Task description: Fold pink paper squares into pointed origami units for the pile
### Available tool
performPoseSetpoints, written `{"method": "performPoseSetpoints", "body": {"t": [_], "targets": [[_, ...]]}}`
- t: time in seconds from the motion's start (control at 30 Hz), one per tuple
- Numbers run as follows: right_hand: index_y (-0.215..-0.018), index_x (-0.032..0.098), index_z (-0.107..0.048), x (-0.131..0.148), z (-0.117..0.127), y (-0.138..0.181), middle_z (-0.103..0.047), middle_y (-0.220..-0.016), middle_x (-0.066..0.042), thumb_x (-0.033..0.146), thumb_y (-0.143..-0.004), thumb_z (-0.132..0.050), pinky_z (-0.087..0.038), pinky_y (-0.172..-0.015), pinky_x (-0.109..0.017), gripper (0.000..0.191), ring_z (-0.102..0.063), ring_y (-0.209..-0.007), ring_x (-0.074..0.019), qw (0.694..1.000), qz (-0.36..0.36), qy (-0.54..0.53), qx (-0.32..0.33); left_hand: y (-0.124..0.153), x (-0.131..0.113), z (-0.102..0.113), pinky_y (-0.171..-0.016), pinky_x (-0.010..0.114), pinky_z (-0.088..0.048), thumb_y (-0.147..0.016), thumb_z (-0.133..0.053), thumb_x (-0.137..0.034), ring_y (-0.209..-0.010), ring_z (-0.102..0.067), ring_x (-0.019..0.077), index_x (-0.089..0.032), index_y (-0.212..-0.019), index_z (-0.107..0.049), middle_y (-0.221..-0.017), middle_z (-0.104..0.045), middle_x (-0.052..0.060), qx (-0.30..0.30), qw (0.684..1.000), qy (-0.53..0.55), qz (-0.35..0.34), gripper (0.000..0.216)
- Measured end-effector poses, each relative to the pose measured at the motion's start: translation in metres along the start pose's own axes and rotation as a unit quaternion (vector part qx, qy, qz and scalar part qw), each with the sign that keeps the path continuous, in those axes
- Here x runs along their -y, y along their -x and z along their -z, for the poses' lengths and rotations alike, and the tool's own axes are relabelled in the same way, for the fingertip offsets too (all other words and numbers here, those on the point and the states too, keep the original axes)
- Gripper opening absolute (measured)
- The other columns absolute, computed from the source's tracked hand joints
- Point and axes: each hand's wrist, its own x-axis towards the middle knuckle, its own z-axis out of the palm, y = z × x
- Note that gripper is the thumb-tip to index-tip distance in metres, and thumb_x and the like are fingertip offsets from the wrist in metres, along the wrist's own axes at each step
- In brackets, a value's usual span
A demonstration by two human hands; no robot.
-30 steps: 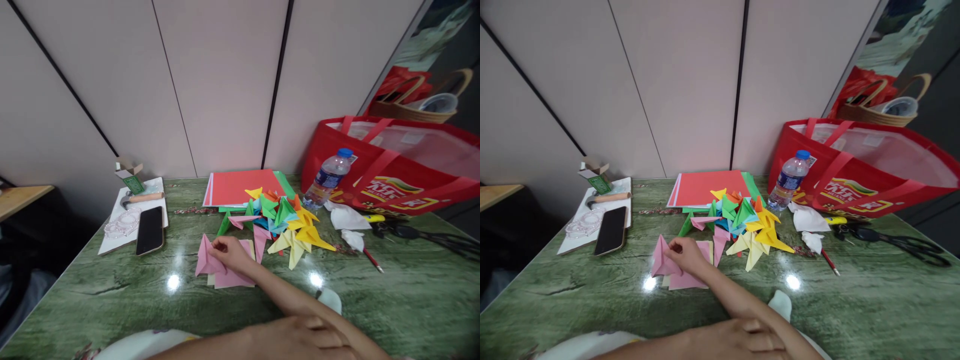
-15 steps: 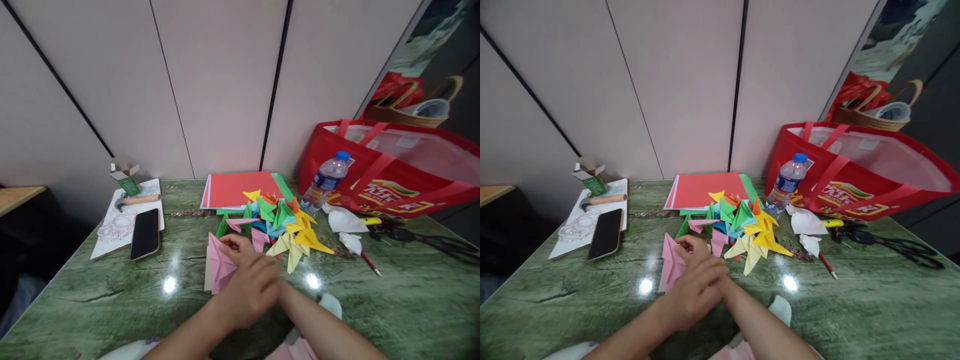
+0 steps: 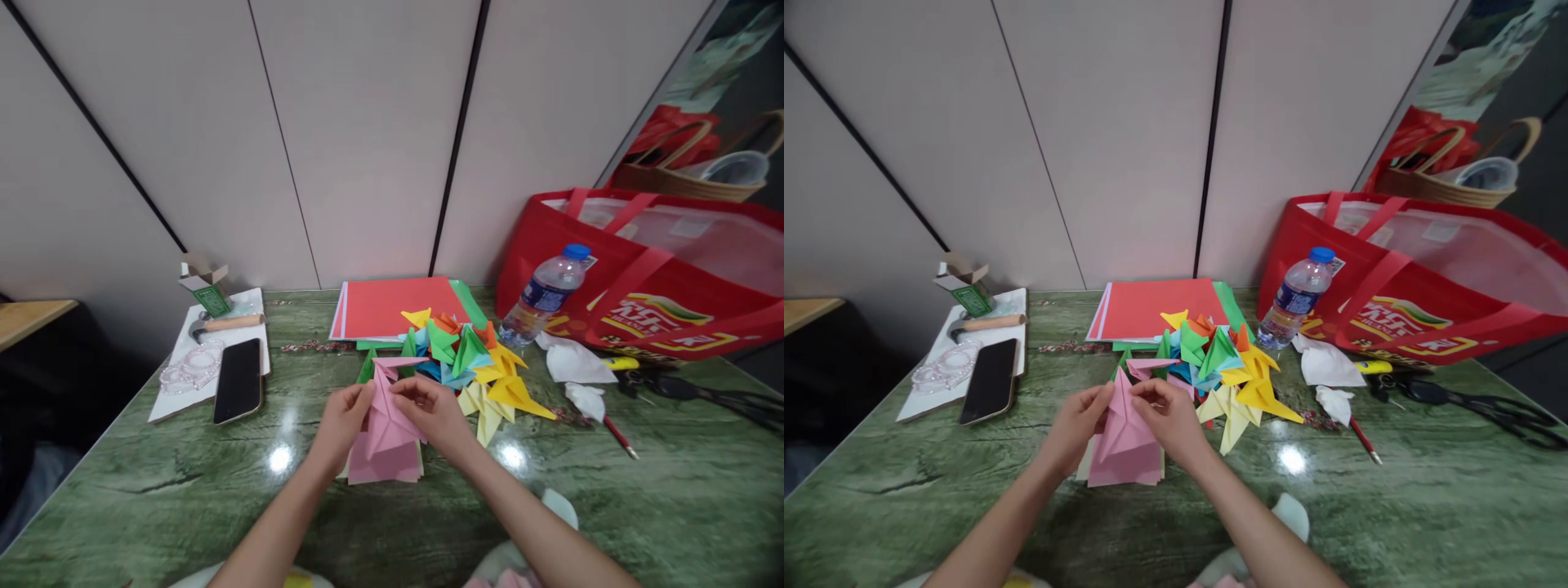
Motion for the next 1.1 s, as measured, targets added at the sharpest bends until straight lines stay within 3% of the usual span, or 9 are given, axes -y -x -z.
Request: {"method": "performPoseSetpoints", "body": {"t": [0.13, 0.37, 0.53, 0.73, 0.83, 1.1], "targets": [[-0.086, 0.017, -0.066, 0.002, 0.006, 0.003, -0.067, -0.084, -0.006, 0.026, -0.075, -0.056, -0.048, -0.068, -0.029, 0.018, -0.061, -0.079, -0.018, 0.999, 0.005, 0.031, 0.03, 0.001, -0.005, 0.001, -0.043, 0.017, -0.034, -0.063, -0.067, -0.044, -0.044, -0.045, 0.006, -0.011, -0.07, -0.064, -0.051, -0.054, -0.004, 0.025, 0.998, 0.036, 0.033, 0.034], [-0.086, 0.018, -0.068, -0.003, 0.01, 0.002, -0.068, -0.086, -0.005, 0.017, -0.075, -0.049, -0.047, -0.065, -0.026, 0.022, -0.061, -0.08, -0.0168, 0.995, 0.002, 0.056, 0.082, 0.002, -0.015, 0.01, -0.044, 0.019, -0.038, -0.048, -0.079, -0.03, -0.043, -0.05, 0.0077, -0.011, -0.076, -0.063, -0.051, -0.061, -0.001, 0.037, 0.994, 0.064, 0.082, 0.037], [-0.091, 0.019, -0.067, -0.008, 0.011, 0.002, -0.067, -0.088, -0.004, 0.01, -0.074, -0.046, -0.047, -0.068, -0.025, 0.028, -0.06, -0.079, -0.0149, 0.993, 0.008, 0.052, 0.108, 0.001, -0.015, 0.013, -0.045, 0.019, -0.038, -0.05, -0.077, -0.028, -0.044, -0.052, 0.0094, -0.011, -0.079, -0.062, -0.049, -0.06, -0.002, 0.012, 0.997, 0.044, 0.06, 0.037], [-0.087, 0.019, -0.068, -0.01, 0.009, 0.002, -0.068, -0.085, -0.004, 0.014, -0.073, -0.053, -0.049, -0.064, -0.025, 0.021, -0.062, -0.076, -0.0155, 0.994, 0.025, 0.053, 0.088, 0.002, -0.013, 0.012, -0.045, 0.02, -0.037, -0.055, -0.074, -0.029, -0.047, -0.055, 0.0118, -0.012, -0.078, -0.063, -0.055, -0.064, 0.001, 0.059, 0.995, 0.014, 0.08, 0.031], [-0.086, 0.02, -0.069, -0.01, 0.009, 0.002, -0.068, -0.086, -0.004, 0.011, -0.072, -0.053, -0.048, -0.06, -0.023, 0.024, -0.061, -0.075, -0.0147, 0.991, 0.054, 0.084, 0.085, 0.002, -0.013, 0.013, -0.044, 0.02, -0.036, -0.053, -0.075, -0.027, -0.047, -0.056, 0.012, -0.012, -0.075, -0.062, -0.053, -0.063, 0.0, 0.049, 0.996, 0.006, 0.079, 0.03], [-0.08, 0.019, -0.069, -0.007, 0.01, 0.001, -0.067, -0.08, -0.004, 0.008, -0.068, -0.054, -0.046, -0.056, -0.021, 0.023, -0.06, -0.069, -0.0133, 0.986, 0.078, 0.099, 0.108, 0.002, -0.014, 0.012, -0.057, 0.027, -0.046, -0.05, -0.076, -0.021, -0.056, -0.061, 0.0163, -0.012, -0.076, -0.064, -0.061, -0.068, 0.003, 0.057, 0.996, -0.002, 0.064, 0.031]]}}
